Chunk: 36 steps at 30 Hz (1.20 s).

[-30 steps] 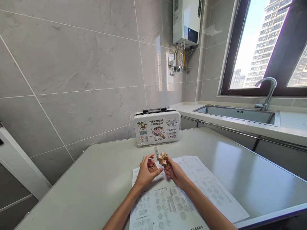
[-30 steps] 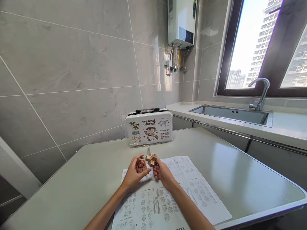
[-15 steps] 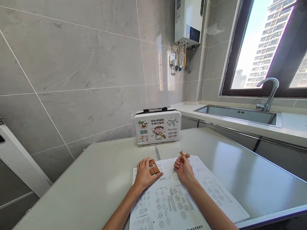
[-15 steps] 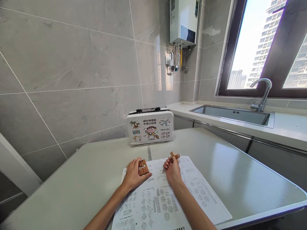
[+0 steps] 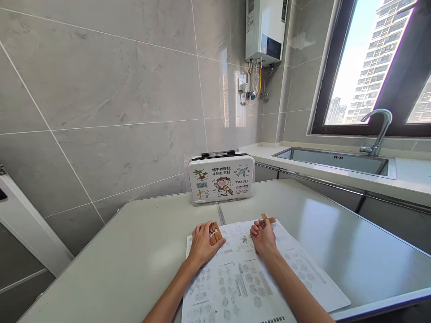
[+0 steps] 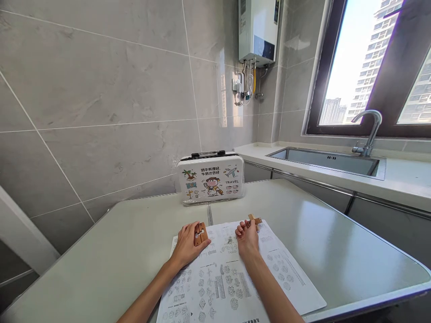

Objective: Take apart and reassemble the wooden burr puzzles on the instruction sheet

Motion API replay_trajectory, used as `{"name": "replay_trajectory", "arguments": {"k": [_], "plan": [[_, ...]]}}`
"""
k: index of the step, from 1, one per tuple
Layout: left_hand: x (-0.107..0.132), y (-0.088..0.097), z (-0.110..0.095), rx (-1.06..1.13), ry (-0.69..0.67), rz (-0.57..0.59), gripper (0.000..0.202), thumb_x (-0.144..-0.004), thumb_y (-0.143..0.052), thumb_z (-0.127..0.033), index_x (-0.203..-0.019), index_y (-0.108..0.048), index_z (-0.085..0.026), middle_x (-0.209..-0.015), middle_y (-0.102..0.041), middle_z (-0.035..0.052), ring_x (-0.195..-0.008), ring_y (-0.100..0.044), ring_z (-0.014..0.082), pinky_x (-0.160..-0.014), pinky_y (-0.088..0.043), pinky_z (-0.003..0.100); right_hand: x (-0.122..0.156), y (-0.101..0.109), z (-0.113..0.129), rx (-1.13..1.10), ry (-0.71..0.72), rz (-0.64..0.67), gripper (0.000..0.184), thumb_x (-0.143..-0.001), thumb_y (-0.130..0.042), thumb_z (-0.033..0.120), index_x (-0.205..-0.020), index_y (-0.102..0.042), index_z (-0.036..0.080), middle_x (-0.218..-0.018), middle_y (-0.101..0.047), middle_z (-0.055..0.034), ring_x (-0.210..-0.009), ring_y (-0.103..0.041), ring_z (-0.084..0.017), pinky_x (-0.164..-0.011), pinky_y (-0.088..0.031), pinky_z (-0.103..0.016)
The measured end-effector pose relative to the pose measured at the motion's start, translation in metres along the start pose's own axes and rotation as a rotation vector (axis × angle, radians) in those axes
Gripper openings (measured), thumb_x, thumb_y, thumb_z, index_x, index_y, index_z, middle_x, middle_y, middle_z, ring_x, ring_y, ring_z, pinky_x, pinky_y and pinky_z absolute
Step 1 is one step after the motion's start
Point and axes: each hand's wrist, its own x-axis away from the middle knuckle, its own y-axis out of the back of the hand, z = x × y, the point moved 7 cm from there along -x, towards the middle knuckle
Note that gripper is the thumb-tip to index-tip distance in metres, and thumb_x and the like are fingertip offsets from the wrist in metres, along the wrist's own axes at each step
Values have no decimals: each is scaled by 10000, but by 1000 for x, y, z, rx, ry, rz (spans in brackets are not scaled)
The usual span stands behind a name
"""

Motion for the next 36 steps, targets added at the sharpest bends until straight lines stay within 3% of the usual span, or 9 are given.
{"name": "replay_trajectory", "arguments": {"k": [8, 12, 15, 18, 21, 24, 27, 31, 36], "plan": [[0, 0, -9, 8, -50, 9, 723, -827, -722, -602, -1431, -496, -275, -1416, -591, 104, -1365, -462, 352, -1132, -380, 514, 11, -16, -10, 40, -110, 129, 233, -925, -634, 346, -808, -474, 224, -655, -464, 84, -428, -357, -50, -375, -333, -181], [2, 1, -20, 14, -131, 37, 689, -856, -703, -604, -1425, -495, -277, -1412, -599, 91, -1350, -481, 333, -1128, -393, 490, 22, -29, -20, 243, -137, 275, 227, -834, -709, 319, -798, -513, 210, -627, -443, 96, -435, -345, -49, -382, -316, -178], [4, 0, -25, 26, -197, 60, 676, -872, -690, -608, -1428, -494, -277, -1415, -598, 88, -1346, -493, 324, -1124, -407, 477, 35, -39, -27, 424, -111, 375, 267, -780, -767, 339, -765, -540, 201, -646, -514, 67, -469, -401, -62, -407, -320, -188], [4, 0, -25, 20, -229, 59, 706, -869, -688, -626, -1449, -484, -279, -1430, -586, 93, -1351, -492, 331, -1127, -410, 493, 47, -47, -32, 735, 8, 471, 290, -790, -756, 411, -742, -561, 202, -620, -537, 56, -483, -424, -85, -446, -322, -212], [3, 3, -24, -8, -263, 49, 760, -838, -713, -656, -1458, -486, -281, -1432, -578, 105, -1350, -491, 346, -1127, -409, 514, 59, -56, -35, 1017, 227, 579, 222, -810, -722, 404, -790, -626, 206, -653, -599, 33, -567, -507, -131, -546, -401, -250], [3, 11, -26, -33, -307, 54, 782, -805, -732, -687, -1432, -512, -275, -1409, -586, 112, -1329, -500, 346, -1118, -419, 502, 69, -62, -36, 1194, 467, 681, 131, -836, -691, 338, -884, -689, 217, -800, -677, -13, -720, -593, -188, -693, -481, -306], [2, 19, -26, -29, -334, 78, 779, -785, -743, -699, -1408, -529, -283, -1389, -593, 103, -1319, -505, 331, -1114, -430, 477, 75, -62, -39, 1321, 632, 757, 176, -868, -659, 288, -1025, -718, 235, -961, -672, -58, -848, -629, -228, -789, -522, -356], [0, 26, -19, -15, -352, 107, 883, -713, -787, -727, -1431, -516, -291, -1407, -583, 97, -1340, -481, 332, -1130, -418, 478, 77, -56, -45, 1471, 741, 805, 337, -865, -681, 243, -1202, -692, 243, -1157, -616, -106, -1098, -615, -280, -963, -517, -417], [-8, 31, 6, -29, -266, 132, 976, -630, -814, -767, -1433, -536, -288, -1444, -559, 105, -1370, -453, 355, -1141, -397, 485, 78, -53, -46, 1603, 824, 802, 319, -891, -692, 269, -1208, -689, 238, -1179, -590, -130, -1121, -582, -306, -997, -491, -459]]}}
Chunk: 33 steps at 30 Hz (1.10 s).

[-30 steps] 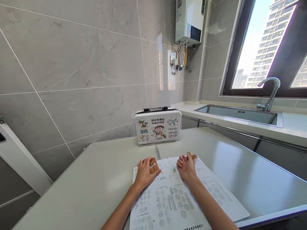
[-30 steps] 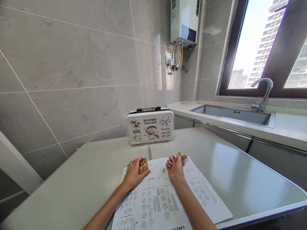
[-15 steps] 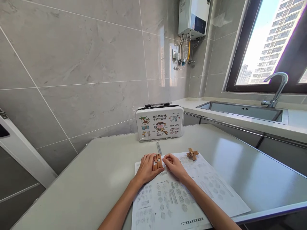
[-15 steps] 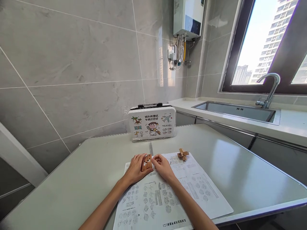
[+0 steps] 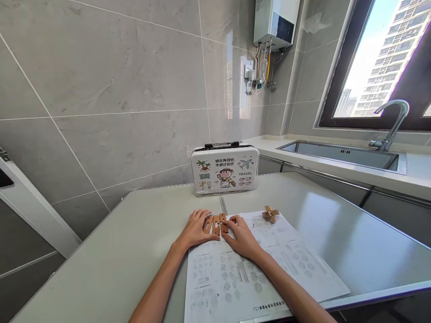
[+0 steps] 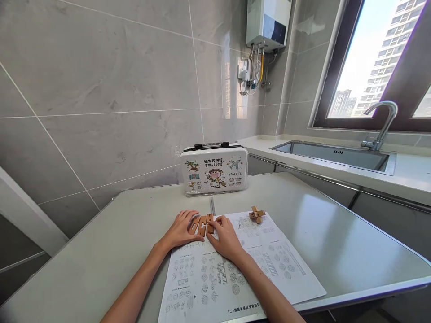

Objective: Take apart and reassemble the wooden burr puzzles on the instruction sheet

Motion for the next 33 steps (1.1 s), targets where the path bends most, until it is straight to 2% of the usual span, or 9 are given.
{"name": "replay_trajectory", "arguments": {"k": [5, 8, 13, 18, 25, 33], "plan": [[2, 9, 24, -9, 95, 0, 967, -579, -833, -773, -1386, -586, -301, -1434, -574, 94, -1369, -454, 366, -1127, -399, 486, 0, 3, 2, 63, -6, -3, 250, -892, -664, 264, -1139, -691, 243, -1132, -591, -115, -1078, -588, -295, -961, -498, -432], [4, 13, 34, -15, 115, -18, 856, -596, -822, -768, -1286, -641, -294, -1396, -595, 89, -1336, -484, 354, -1100, -421, 472, -1, 4, 1, 75, -37, -21, 255, -845, -652, 217, -1098, -683, 227, -1098, -597, -109, -1054, -595, -291, -941, -503, -413], [4, 12, 44, -24, 163, -94, 543, -800, -699, -699, -1100, -656, -248, -1283, -631, 86, -1235, -542, 313, -1043, -452, 446, -2, 3, -8, 75, -116, -32, 284, -762, -639, 158, -1038, -657, 217, -1085, -608, -108, -1036, -602, -292, -911, -498, -394], [2, 14, 37, -80, 124, -138, 350, -921, -612, -579, -1007, -644, -242, -1128, -676, 70, -1111, -578, 287, -976, -474, 435, -2, 6, -17, 125, -162, -71, 144, -807, -571, 138, -917, -601, 226, -1015, -624, -93, -986, -597, -282, -852, -477, -384], [2, 18, 26, -179, 99, -172, 405, -1035, -410, -532, -1006, -683, -234, -1049, -703, 87, -1013, -620, 280, -909, -484, 431, -2, 7, -20, 103, -160, -99, 103, -848, -551, 181, -935, -544, 235, -976, -639, -77, -913, -597, -277, -792, -459, -382], [1, 19, 29, -231, 118, -200, 427, -1067, -313, -434, -1038, -697, -248, -1042, -713, 103, -988, -630, 289, -907, -457, 451, -2, 6, -23, 53, -188, -71, 139, -841, -596, 190, -973, -605, 230, -1030, -665, -96, -979, -620, -288, -841, -467, -382]]}}
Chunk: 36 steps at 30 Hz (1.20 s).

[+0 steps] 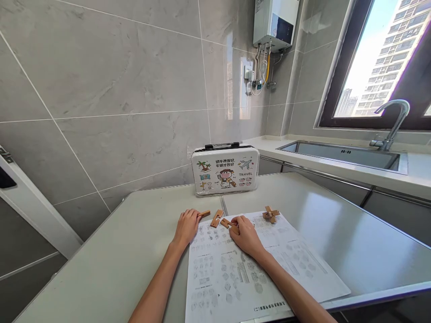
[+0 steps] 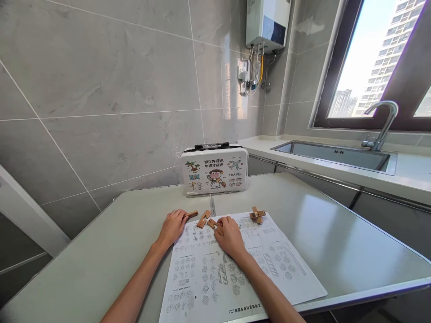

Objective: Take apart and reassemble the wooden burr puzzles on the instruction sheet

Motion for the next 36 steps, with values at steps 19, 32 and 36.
{"name": "replay_trajectory", "arguments": {"k": [19, 32, 36], "plan": [[1, -6, -44, 384, 99, 60, 366, -1084, -268, -414, -1122, -593, -248, -979, -718, 60, -873, -692, 238, -753, -485, 343, -2, 5, 13, -183, -1, 61, 222, -985, -508, 390, -858, -603, 234, -850, -721, -73, -814, -632, -262, -735, -423, -346], [6, -12, -71, 540, -26, 103, 369, -1097, -297, -397, -1251, -572, -206, -922, -675, 50, -828, -627, 207, -788, -491, 339, -6, -7, 9, -741, -168, 132, 503, -923, -538, 719, -893, -599, 221, -716, -650, -6, -497, -487, -134, -532, -414, -282], [7, -8, -75, 503, -70, 88, 362, -1092, -349, -372, -1327, -571, -209, -1085, -715, 79, -941, -662, 215, -861, -515, 347, -7, -6, 5, -759, -191, 107, 516, -903, -564, 729, -896, -609, 215, -708, -647, -8, -491, -479, -126, -510, -397, -273]]}}
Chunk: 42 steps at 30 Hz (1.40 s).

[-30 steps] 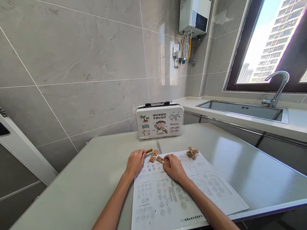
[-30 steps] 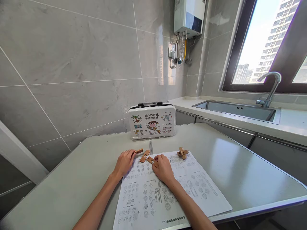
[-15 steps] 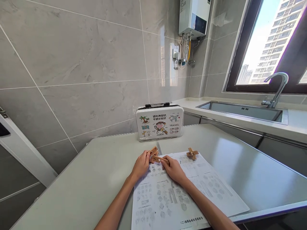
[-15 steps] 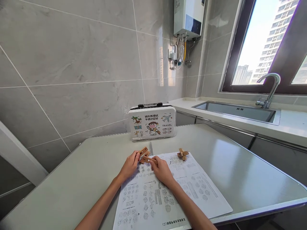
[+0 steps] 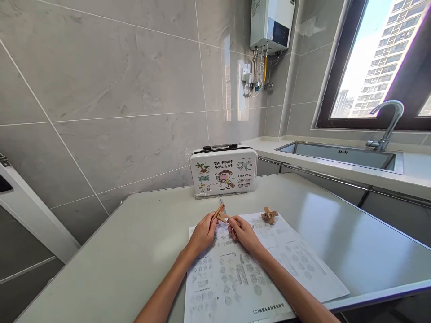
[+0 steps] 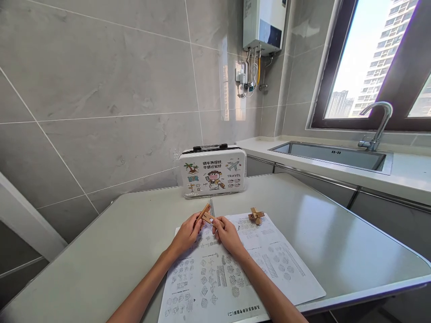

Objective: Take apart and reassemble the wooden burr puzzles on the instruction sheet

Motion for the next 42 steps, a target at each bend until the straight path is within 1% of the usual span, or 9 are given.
{"name": "replay_trajectory", "arguments": {"k": [4, 9, 15, 21, 27, 30, 34, 39, 42], "plan": [[1, 2, -6, -66, -65, -21, 390, -1094, -364, -346, -1433, -533, -252, -1251, -697, 73, -1088, -670, 218, -952, -529, 353, -1, 0, -4, -17, -16, 10, 517, -901, -567, 726, -909, -610, 211, -709, -641, -4, -489, -479, -119, -491, -374, -263], [4, -2, -7, -192, -107, -4, 454, -1096, -358, -351, -1532, -462, -277, -1309, -675, 80, -1160, -669, 234, -989, -562, 391, -1, -1, -5, -40, -21, 23, 528, -884, -575, 744, -889, -604, 217, -692, -635, 4, -473, -465, -116, -471, -352, -263], [5, -8, -5, -264, -171, -21, 510, -1097, -353, -344, -1605, -357, -297, -1371, -657, 82, -1173, -681, 239, -974, -589, 402, 2, -2, -4, -44, -52, 47, 498, -914, -562, 715, -901, -611, 220, -713, -634, 6, -503, -467, -117, -493, -353, -260], [5, -6, -7, -303, -182, -44, 533, -1098, -344, -337, -1629, -303, -306, -1229, -703, 79, -1061, -709, 230, -876, -613, 376, 1, -4, -2, -70, -40, 83, 501, -920, -567, 708, -942, -611, 209, -728, -605, 15, -495, -430, -99, -491, -330, -253], [7, -7, -16, -279, -223, 7, 535, -1104, -335, -320, -1636, -282, -323, -1312, -687, 74, -1104, -708, 214, -908, -601, 343, 1, -7, -1, -108, -68, 106, 534, -889, -585, 737, -955, -604, 208, -698, -564, 41, -464, -378, -85, -457, -278, -247], [7, -8, -19, -288, -223, -11, 531, -1102, -344, -321, -1631, -299, -324, -1288, -700, 69, -1101, -711, 217, -920, -593, 342, 2, -9, 3, -133, -61, 118, 533, -880, -602, 736, -950, -598, 207, -692, -562, 44, -459, -378, -81, -450, -281, -243], [7, -8, -16, -316, -202, -47, 516, -1097, -343, -324, -1613, -344, -305, -1256, -710, 77, -1030, -723, 216, -871, -593, 339, 4, -14, 6, -156, -71, 146, 520, -874, -612, 731, -928, -586, 215, -716, -574, 34, -470, -401, -87, -442, -293, -239], [6, -3, -7, -330, -132, -119, 475, -1097, -318, -309, -1554, -443, -284, -1157, -730, 74, -961, -720, 215, -831, -580, 335, 9, -24, 7, -211, -136, 247, 515, -872, -619, 733, -895, -547, 224, -718, -582, 30, -487, -428, -95, -448, -326, -237], [5, 1, -5, -305, -91, -140, 450, -1095, -324, -325, -1510, -496, -300, -1161, -727, 64, -940, -722, 213, -820, -582, 337, 11, -26, 6, -238, -169, 289, 480, -900, -628, 691, -915, -554, 217, -705, -571, 36, -499, -422, -91, -459, -323, -232]]}}
